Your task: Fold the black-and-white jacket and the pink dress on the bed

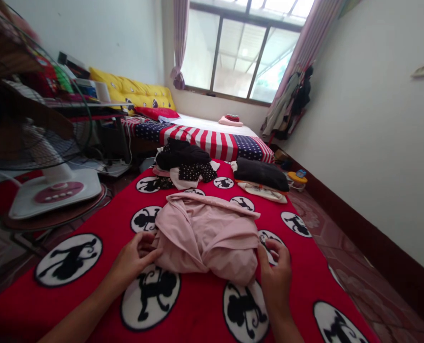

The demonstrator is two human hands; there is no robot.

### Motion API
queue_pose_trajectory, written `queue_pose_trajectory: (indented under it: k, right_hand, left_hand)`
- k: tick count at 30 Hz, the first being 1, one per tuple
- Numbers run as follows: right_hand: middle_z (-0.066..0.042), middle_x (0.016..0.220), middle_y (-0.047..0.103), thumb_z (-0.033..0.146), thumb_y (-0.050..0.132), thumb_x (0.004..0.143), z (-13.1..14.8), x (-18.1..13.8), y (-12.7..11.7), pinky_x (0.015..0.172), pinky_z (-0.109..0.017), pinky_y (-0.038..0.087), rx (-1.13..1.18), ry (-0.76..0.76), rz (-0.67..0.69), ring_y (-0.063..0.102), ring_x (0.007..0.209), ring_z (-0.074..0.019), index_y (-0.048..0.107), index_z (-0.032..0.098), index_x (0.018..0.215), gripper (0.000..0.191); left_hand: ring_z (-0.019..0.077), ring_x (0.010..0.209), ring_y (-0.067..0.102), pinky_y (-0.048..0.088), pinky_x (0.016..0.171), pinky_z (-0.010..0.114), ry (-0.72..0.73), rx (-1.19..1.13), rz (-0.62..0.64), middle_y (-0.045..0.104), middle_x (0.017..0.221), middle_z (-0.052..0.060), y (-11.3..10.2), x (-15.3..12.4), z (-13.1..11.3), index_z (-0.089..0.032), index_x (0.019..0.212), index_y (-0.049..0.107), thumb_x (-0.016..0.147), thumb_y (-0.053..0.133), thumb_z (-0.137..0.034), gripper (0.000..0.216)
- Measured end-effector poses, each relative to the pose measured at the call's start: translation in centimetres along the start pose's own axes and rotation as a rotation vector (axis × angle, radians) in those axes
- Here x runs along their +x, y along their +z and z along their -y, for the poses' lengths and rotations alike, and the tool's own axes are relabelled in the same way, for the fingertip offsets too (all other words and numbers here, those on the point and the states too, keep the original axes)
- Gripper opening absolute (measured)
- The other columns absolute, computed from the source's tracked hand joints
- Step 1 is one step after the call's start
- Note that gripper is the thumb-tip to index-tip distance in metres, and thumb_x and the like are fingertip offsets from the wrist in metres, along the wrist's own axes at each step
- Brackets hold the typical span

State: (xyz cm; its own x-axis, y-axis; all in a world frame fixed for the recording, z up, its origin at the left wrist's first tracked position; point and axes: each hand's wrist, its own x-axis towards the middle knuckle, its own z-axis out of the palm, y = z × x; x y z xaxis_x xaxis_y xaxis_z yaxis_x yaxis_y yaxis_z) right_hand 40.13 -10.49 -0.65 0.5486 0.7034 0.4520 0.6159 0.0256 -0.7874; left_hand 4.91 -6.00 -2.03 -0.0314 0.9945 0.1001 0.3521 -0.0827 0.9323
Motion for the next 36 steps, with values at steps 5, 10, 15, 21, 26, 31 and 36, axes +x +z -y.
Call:
queue_pose_trajectory:
  k: [5,10,15,21,26,31,36]
  right_hand:
    - [-0.007,0.099,0.060,0.037,0.063,0.082,-0.1,-5.3,-1.7,0.084,-0.036,0.049,-0.014,-0.285,0.263,0.059,0.095,-0.0228,0.061,0.024,0.084,0.014]
    - [-0.008,0.108,0.056,0.036,0.068,0.076,-0.2,-5.7,-0.9,0.084,-0.037,0.049,-0.104,-0.266,0.266,0.056,0.103,-0.0252,0.056,0.024,0.094,0.024]
    - [-0.007,0.109,0.056,0.028,0.064,0.076,0.2,-5.8,-0.8,0.090,-0.040,0.046,-0.145,-0.321,0.293,0.054,0.105,-0.0256,0.051,0.023,0.102,0.029]
    - [-0.007,0.099,0.060,0.022,0.055,0.081,1.0,-6.0,-0.4,0.083,-0.037,0.048,-0.163,-0.427,0.332,0.057,0.095,-0.0239,0.056,0.023,0.084,0.003]
    - [-0.004,0.087,0.060,0.021,0.047,0.086,1.2,-4.7,-1.4,0.074,-0.031,0.048,-0.116,-0.503,0.417,0.059,0.084,-0.0203,0.055,0.024,0.076,0.014]
    - [-0.004,0.085,0.060,0.019,0.047,0.086,1.5,-4.3,-2.8,0.072,-0.029,0.044,-0.216,-0.555,0.551,0.057,0.082,-0.0187,0.054,0.023,0.075,0.015]
    - [-0.003,0.081,0.061,0.018,0.055,0.077,5.5,-4.1,-3.5,0.067,-0.029,0.039,-0.502,-0.474,0.648,0.057,0.076,-0.0190,0.057,0.022,0.069,0.009]
  left_hand:
    - [0.0163,0.059,0.059,0.048,0.056,0.027,0.079,0.185,0.072,0.062,0.068,0.001,-0.7,-2.7,0.2,-0.020,0.068,0.059,0.069,0.070,-0.043,0.025]
    - [0.0177,0.067,0.058,0.045,0.061,0.027,0.155,0.359,-0.016,0.063,0.079,0.001,0.2,-3.3,-0.3,-0.021,0.089,0.065,0.068,0.071,-0.041,0.029]
    - [0.0173,0.069,0.057,0.040,0.060,0.025,0.213,0.414,0.011,0.059,0.073,0.001,0.6,-3.1,-0.1,-0.020,0.073,0.060,0.075,0.064,-0.044,0.024]
    - [0.0144,0.059,0.053,0.037,0.055,0.022,0.234,0.236,0.021,0.054,0.060,-0.003,0.6,-2.7,0.3,-0.020,0.067,0.054,0.082,0.056,-0.043,0.028]
    - [0.0175,0.065,0.059,0.042,0.059,0.023,0.227,0.138,-0.029,0.061,0.067,-0.002,0.3,-2.6,-0.3,-0.021,0.074,0.054,0.085,0.051,-0.043,0.025]
    - [0.0196,0.068,0.060,0.042,0.061,0.026,0.222,0.300,-0.107,0.063,0.071,0.001,0.1,-2.7,0.0,-0.022,0.075,0.056,0.083,0.050,-0.039,0.019]
    - [0.0203,0.068,0.057,0.041,0.062,0.027,0.243,0.442,-0.132,0.059,0.068,0.003,0.2,-3.1,0.1,-0.022,0.068,0.055,0.080,0.053,-0.038,0.021]
